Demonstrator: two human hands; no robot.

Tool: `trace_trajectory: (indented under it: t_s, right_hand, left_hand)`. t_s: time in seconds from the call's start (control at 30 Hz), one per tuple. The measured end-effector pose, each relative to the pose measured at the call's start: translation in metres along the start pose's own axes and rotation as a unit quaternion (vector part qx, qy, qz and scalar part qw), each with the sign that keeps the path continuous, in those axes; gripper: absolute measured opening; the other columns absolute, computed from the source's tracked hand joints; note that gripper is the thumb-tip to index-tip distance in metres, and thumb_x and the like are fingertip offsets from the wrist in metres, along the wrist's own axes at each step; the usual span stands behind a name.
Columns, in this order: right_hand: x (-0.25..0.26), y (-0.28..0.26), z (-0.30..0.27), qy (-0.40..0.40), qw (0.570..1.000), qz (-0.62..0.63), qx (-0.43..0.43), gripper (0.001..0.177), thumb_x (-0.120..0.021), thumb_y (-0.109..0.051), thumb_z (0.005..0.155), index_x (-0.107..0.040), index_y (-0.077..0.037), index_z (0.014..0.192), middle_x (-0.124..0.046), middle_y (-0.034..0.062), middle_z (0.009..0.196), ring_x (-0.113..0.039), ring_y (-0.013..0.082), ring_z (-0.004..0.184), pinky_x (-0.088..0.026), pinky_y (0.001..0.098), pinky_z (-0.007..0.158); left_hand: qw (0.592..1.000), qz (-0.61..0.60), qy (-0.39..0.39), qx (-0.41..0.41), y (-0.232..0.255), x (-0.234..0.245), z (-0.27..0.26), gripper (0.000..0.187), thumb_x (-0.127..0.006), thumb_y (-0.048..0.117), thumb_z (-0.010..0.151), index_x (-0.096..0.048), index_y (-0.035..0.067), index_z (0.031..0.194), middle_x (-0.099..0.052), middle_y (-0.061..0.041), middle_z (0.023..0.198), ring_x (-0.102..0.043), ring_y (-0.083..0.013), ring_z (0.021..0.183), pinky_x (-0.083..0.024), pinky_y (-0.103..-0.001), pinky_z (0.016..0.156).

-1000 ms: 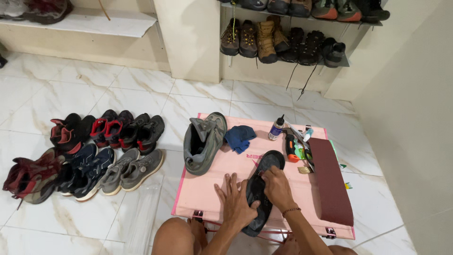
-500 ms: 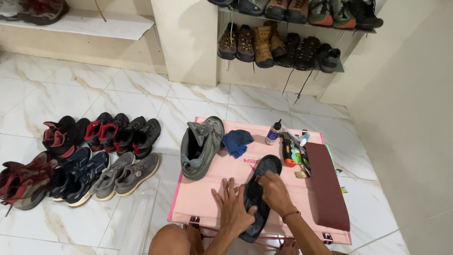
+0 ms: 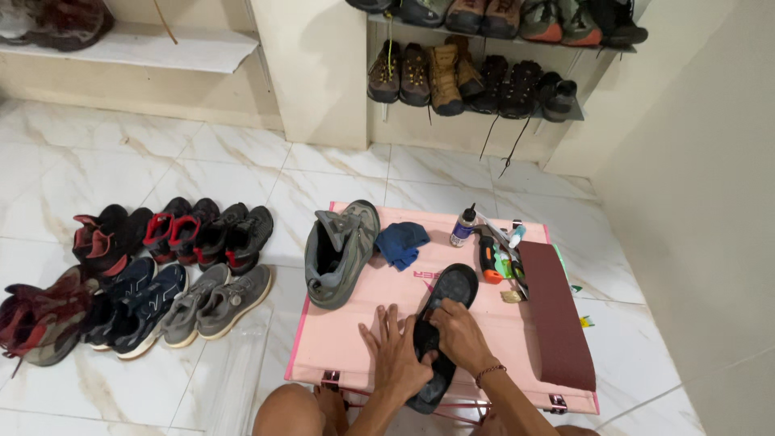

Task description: The person scrubs the sole of a dark-colored shoe using a small abrasive block. They hold the shoe with one hand and rub the sole with the other, focusing on the tread area. The shoe is turned and repositioned multiple times to access different parts of the sole.

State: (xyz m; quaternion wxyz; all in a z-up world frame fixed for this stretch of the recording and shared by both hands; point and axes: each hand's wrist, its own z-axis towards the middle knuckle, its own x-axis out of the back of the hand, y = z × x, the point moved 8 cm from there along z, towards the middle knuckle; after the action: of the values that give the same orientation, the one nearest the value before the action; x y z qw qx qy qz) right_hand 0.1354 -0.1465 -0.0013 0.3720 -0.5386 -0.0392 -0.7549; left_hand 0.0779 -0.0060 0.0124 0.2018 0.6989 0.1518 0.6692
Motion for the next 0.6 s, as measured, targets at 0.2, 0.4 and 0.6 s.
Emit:
trace_trajectory:
  t_s: [0.2,0.4,0.6]
  right_hand:
    - [0.000,-0.005,0.010,-0.002,0.996,-0.018,0.090,0.019,-0.055,0.011,0.074,-0.060,-0.008,0.077,-0.057,0.0118,0.084,-0.058,0.0369,0.078,-0.048,0.0486,0.074]
    - [-0.004,0.033,0.013,0.001,0.999,-0.052,-0.018,0.023,-0.055,0.002,0.098,-0.060,-0.012,0.080,-0.054,0.0080,0.088,-0.056,0.0336,0.072,-0.045,0.0475,0.074]
    - [-0.016,0.035,0.011,-0.012,0.993,-0.117,-0.024,0.025,-0.061,0.012,0.077,-0.068,-0.011,0.084,-0.059,0.0081,0.093,-0.061,0.0329,0.078,-0.047,0.0445,0.073]
  left_hand:
    - [1.000,-0.020,-0.019,0.002,0.003,0.008,-0.001,0.076,-0.082,0.041,0.085,-0.053,0.013,0.149,-0.021,-0.024,0.180,-0.002,-0.0506,0.171,0.008,-0.087,0.127]
    - [1.000,-0.017,0.006,-0.005,0.001,0.002,0.002,0.080,-0.086,0.044,0.083,-0.054,0.014,0.150,-0.025,-0.024,0.178,-0.006,-0.0505,0.170,0.006,-0.089,0.126]
    - [1.000,-0.019,-0.018,0.007,-0.001,-0.002,0.002,0.078,-0.082,0.045,0.087,-0.052,0.016,0.152,-0.020,-0.021,0.181,0.000,-0.0481,0.171,0.010,-0.086,0.128]
